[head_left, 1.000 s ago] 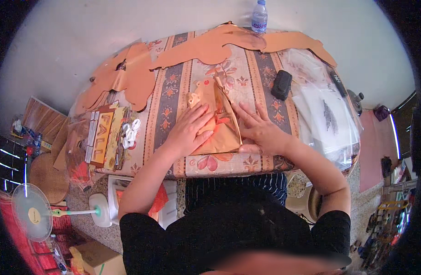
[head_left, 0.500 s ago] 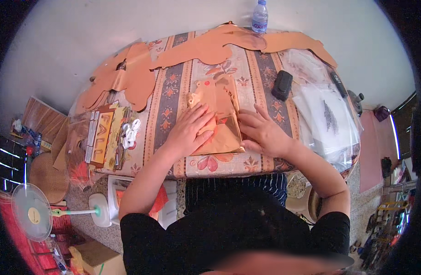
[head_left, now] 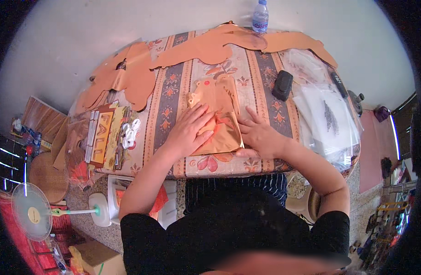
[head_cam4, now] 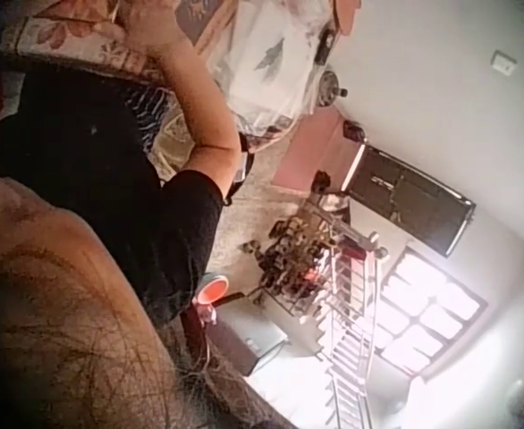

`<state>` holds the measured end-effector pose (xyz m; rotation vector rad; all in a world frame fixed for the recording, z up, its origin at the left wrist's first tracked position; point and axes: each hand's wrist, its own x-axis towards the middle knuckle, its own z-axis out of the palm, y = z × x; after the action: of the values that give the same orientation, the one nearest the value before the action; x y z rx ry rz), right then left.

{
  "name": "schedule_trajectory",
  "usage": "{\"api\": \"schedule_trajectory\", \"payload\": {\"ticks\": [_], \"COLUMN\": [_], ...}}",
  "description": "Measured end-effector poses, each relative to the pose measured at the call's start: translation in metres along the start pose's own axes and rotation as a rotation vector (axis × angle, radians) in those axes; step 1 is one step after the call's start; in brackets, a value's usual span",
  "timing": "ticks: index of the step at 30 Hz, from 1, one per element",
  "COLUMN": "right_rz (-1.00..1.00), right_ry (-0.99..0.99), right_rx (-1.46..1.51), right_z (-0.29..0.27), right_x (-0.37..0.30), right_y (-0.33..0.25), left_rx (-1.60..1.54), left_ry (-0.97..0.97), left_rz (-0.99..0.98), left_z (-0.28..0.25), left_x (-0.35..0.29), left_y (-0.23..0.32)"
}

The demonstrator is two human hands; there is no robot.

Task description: The person folds a metallic sheet by hand, then inserts it into a clear plastic bag along with a cardboard backing.

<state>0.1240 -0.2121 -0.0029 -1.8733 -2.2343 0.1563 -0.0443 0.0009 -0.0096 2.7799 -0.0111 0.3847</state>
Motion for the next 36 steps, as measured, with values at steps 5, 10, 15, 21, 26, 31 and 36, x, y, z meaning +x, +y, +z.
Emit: {"api": "schedule_trajectory", "payload": {"ticks": [5,10,15,21,26,31,36], "right_rz": [-0.045,-0.081,-0.061,-0.006,0.080,0.049,0.014], "right_ry": [-0.016,-0.019,-0.074,0.148,0.055,0.044,0.055], "right_rx": [0.028,0.058,0.019,0.136,0.067,0.049,-0.029], "right_z": [0.003,-0.002,-0.006,-0.009,-0.010,-0.006,-0.001], "right_x": [-0.004,-0.003,-0.003,-0.010,-0.012,-0.007,-0.005], "right_y": [0.003,0.000,-0.001,0.005,0.008,0.001,0.002], "left_rx": [0.006,-0.006,0.004,-0.004,-0.006,-0.025,-0.014], "left_ry": [-0.002,-0.004,-0.006,-0.002,0.016,0.037,0.034], "left_rz": [0.005,0.014,0.004,0.004,0.010,0.015,0.009], "left_z": [0.000,0.000,0.000,-0.001,-0.001,0.001,0.001], "left_x": [0.000,-0.001,-0.001,0.000,-0.001,0.000,-0.001], "left_y": [0.000,-0.002,0.000,0.001,0.000,0.000,-0.001]}}
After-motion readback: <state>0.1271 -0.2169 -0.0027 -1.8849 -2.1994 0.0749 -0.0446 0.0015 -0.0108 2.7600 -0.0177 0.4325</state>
